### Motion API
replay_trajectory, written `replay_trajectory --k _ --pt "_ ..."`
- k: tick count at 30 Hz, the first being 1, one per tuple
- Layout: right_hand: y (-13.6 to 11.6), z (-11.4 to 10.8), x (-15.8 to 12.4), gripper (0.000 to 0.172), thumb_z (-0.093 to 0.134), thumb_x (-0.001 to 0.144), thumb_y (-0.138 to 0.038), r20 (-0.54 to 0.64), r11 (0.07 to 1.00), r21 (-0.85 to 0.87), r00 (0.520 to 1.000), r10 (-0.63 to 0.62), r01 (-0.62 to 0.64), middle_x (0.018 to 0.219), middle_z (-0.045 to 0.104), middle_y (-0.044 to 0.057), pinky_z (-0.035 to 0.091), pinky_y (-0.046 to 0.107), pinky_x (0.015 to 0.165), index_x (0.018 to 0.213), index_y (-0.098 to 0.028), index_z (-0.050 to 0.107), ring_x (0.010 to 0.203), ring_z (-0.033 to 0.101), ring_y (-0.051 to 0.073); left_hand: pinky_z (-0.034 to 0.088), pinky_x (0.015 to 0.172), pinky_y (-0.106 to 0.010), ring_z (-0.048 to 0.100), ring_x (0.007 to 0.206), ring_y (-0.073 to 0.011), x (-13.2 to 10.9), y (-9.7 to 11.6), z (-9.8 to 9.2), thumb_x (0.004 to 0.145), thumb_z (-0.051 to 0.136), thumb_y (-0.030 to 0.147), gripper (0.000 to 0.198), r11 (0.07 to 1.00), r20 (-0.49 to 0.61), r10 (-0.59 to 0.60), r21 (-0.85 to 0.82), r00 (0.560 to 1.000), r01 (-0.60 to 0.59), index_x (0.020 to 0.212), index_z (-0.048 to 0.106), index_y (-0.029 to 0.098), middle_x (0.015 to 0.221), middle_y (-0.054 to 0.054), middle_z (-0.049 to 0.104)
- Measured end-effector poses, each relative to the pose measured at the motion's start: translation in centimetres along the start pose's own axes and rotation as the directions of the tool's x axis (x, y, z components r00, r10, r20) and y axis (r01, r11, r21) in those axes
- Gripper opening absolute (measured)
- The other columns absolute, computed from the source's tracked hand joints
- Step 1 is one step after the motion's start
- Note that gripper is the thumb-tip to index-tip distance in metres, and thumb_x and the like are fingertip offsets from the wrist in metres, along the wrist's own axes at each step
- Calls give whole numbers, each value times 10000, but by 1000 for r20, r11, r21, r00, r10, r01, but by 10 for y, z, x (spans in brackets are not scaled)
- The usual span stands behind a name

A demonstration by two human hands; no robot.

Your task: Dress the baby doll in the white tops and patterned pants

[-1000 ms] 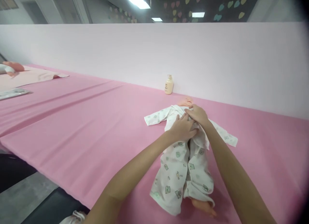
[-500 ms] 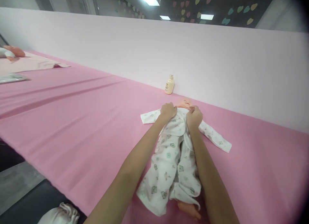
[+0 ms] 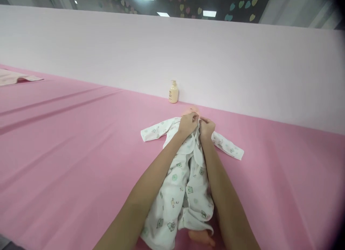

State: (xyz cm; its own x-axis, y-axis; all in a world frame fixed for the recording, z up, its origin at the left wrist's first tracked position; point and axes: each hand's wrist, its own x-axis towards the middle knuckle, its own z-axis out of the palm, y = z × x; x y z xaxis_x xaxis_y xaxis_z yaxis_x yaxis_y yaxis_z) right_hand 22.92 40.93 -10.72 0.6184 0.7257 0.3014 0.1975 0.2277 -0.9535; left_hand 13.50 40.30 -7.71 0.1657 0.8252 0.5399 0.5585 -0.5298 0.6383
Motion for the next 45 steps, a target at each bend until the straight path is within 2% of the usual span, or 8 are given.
replay_trajectory --k 6,13,18,23,29,32,39,45 --pt "-3 4 -6 250 606 593 -251 -43 977 208 999 -29 37 705 646 8 497 270 625 826 -166 588 659 613 160 495 789 -220 670 806 -129 2 -13 -4 734 536 33 265 981 -70 -4 -195 998 -9 950 648 139 928 -62 715" --pt "-8 4 -10 162 625 589 -274 23 977 210 1000 13 -17 596 602 -21 428 244 479 712 -182 572 498 553 145 495 818 -243 664 837 -133 1 -16 -1 721 456 -10 318 978 -90 32 -202 995 -50 913 651 153 926 -48 715" --pt "-14 1 -13 122 539 634 -269 4 996 91 1000 -3 3 655 641 2 460 262 592 697 -183 598 617 599 169 495 812 -262 656 803 -141 0 -14 -5 686 440 -22 318 986 -91 26 -162 996 -40 807 664 169 840 -27 718" --pt "-17 2 -15 162 523 634 -258 17 995 73 997 -73 72 684 646 1 475 271 655 760 -184 594 663 611 173 506 738 -229 656 738 -122 0 -11 -7 671 458 -31 294 974 -79 -66 -221 995 47 809 634 159 854 -29 718" --pt "-14 4 -13 143 537 641 -246 50 990 15 989 -138 137 743 652 19 484 290 728 765 -185 573 716 616 170 499 737 -214 650 754 -113 0 -11 -8 677 480 -24 274 976 -83 -98 -201 992 80 833 608 161 893 -31 709" --pt "-11 4 -11 176 514 639 -218 -4 991 70 994 -110 110 733 645 25 488 283 706 802 -175 563 707 618 167 499 727 -215 640 727 -108 0 -13 -7 681 508 2 240 977 -77 -110 -193 991 93 832 600 165 884 -26 705" --pt "-17 3 -14 185 551 625 -214 50 967 210 986 -158 144 656 619 -1 493 277 659 805 -172 553 646 617 163 488 706 -210 629 716 -107 -1 -15 -5 671 477 2 242 979 -93 -47 -203 995 27 812 596 158 818 -20 693" --pt "-21 3 -19 77 557 641 -209 30 980 79 982 -186 183 643 622 3 477 264 651 709 -176 571 646 616 161 475 694 -214 614 702 -109 -2 -15 -6 673 462 4 243 983 -75 -39 -180 996 25 814 577 165 826 -19 684"
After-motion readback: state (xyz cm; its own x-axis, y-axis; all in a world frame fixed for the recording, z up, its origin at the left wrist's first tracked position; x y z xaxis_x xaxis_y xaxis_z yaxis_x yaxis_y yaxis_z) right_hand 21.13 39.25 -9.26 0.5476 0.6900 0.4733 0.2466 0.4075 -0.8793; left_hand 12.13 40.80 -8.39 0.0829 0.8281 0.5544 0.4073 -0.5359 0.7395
